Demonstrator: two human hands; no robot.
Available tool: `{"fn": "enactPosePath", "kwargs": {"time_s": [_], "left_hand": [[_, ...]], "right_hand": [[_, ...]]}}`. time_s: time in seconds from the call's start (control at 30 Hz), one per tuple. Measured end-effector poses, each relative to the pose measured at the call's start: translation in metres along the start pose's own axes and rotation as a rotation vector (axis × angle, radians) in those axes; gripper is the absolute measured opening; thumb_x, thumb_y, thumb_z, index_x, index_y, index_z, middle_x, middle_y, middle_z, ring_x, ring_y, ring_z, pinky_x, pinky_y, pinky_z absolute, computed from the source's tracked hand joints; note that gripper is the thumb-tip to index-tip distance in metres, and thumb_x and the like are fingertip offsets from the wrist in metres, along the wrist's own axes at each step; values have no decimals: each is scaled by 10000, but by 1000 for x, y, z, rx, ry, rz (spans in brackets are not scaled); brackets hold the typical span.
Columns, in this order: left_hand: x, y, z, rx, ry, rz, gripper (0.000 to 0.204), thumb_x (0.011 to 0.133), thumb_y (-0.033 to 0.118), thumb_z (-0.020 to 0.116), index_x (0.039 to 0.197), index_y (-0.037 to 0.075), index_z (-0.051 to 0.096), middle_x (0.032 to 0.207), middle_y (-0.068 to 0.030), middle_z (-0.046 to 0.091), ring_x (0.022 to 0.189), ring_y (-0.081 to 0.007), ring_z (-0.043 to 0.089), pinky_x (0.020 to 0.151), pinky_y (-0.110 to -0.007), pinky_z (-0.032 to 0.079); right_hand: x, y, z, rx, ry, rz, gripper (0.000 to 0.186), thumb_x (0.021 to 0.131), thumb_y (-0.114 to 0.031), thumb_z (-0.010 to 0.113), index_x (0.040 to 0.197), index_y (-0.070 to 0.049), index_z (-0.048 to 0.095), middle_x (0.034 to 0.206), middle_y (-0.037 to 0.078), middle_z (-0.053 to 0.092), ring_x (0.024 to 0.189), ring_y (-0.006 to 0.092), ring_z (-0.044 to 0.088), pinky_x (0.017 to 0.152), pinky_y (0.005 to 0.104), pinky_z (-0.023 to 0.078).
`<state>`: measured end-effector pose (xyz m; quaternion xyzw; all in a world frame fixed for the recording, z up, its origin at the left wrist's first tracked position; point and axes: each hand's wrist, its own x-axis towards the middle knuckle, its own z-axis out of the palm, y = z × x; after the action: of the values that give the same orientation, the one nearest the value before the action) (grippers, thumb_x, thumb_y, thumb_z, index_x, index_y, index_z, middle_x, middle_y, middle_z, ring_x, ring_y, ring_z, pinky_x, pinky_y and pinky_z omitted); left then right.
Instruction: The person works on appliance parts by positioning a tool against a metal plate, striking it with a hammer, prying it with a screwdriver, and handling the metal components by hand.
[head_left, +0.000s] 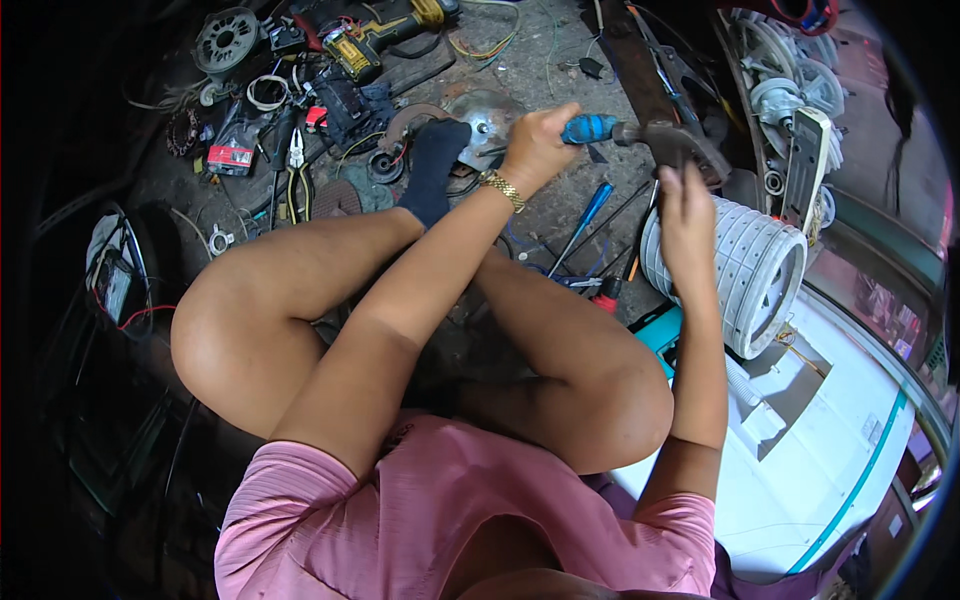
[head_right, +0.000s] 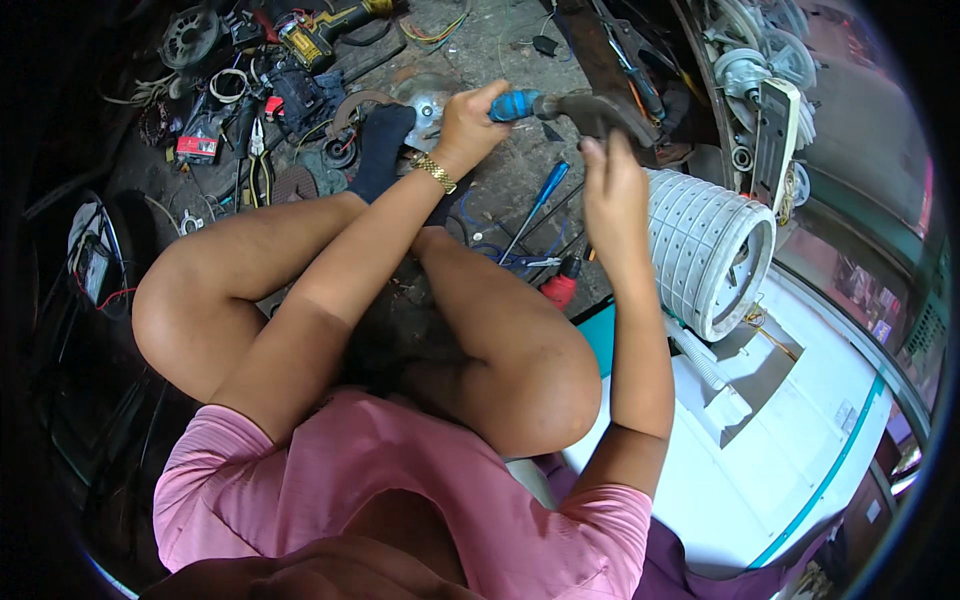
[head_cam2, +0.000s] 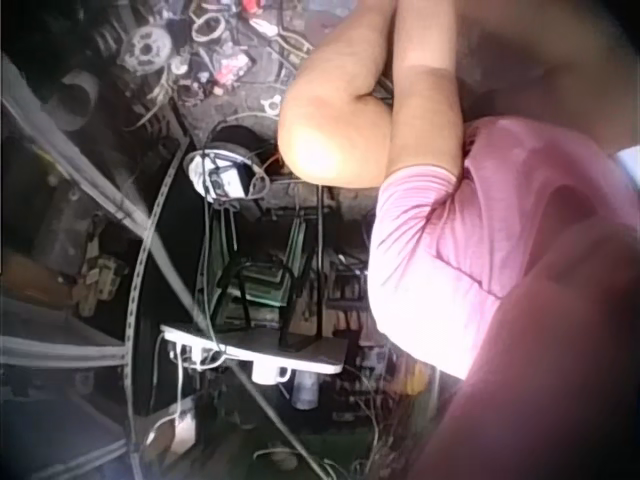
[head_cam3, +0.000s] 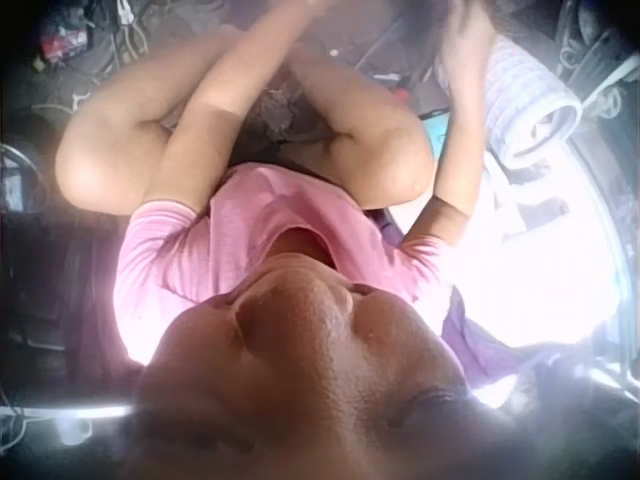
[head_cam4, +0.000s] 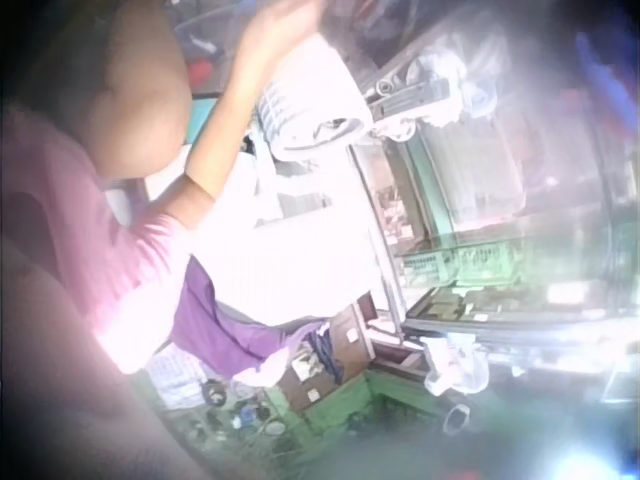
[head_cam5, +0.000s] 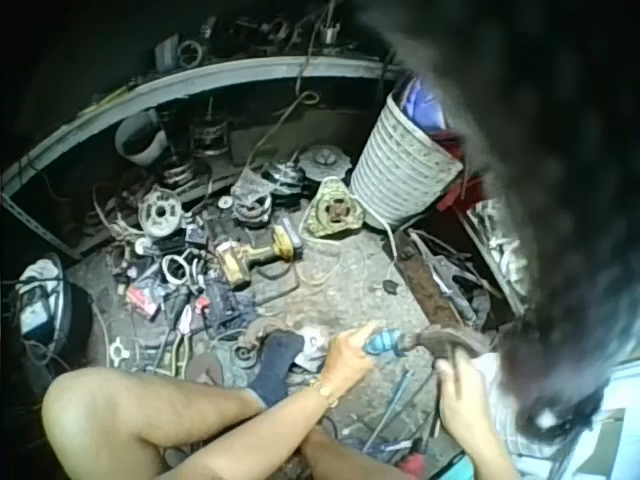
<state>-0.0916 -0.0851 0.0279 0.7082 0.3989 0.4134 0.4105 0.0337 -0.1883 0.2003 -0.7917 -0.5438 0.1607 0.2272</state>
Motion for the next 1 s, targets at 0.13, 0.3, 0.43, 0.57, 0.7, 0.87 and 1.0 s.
{"fn": "enactPosePath", "kwargs": {"time_s": [0.13,0.3,0.43,0.57,0.7,0.87,1.0], "left_hand": [[-4,-10,-5,-30,1,37,333,668,98,780,967,95,634,763,-184,661,754,-402,669,643,-483,520],[-2,-3,-1,-33,-59,38,358,671,95,782,1005,102,653,777,-204,666,767,-408,671,647,-478,520],[-14,-15,-6,-51,-66,13,359,691,100,777,1037,95,683,781,-215,668,773,-404,677,654,-465,527],[-49,-49,-26,100,-117,-158,326,706,83,758,1025,102,693,835,-192,706,799,-381,698,680,-451,544],[-48,9,3,-22,-136,6,312,682,66,755,966,107,634,825,-154,688,797,-378,685,668,-481,526],[-14,34,5,-26,-168,136,203,737,84,727,897,94,603,778,-134,670,737,-376,673,598,-460,502],[-14,23,7,-19,-168,117,202,737,81,725,898,93,605,775,-140,670,733,-373,673,601,-463,502]], "right_hand": [[15,1,-63,-284,112,-279,285,1025,-242,542,1095,18,633,997,232,663,909,370,642,845,422,489],[4,21,-95,-193,183,-75,250,1019,-229,536,992,4,620,876,227,658,746,384,609,706,455,476],[-22,28,21,-154,-35,52,249,1014,-220,532,910,-7,610,779,223,655,615,395,583,595,481,465],[-27,33,-33,332,186,413,333,1050,-358,497,875,-78,539,589,25,467,448,167,430,426,309,369],[-47,42,-74,751,352,437,334,1060,-428,457,1004,-101,497,655,-6,456,462,85,391,408,242,344],[-86,71,-27,801,284,578,309,1068,-404,446,1036,-103,508,649,8,464,438,97,385,400,258,336],[-100,82,-3,801,255,603,325,1061,-422,462,1035,-102,510,645,6,460,439,95,382,398,260,328]]}}
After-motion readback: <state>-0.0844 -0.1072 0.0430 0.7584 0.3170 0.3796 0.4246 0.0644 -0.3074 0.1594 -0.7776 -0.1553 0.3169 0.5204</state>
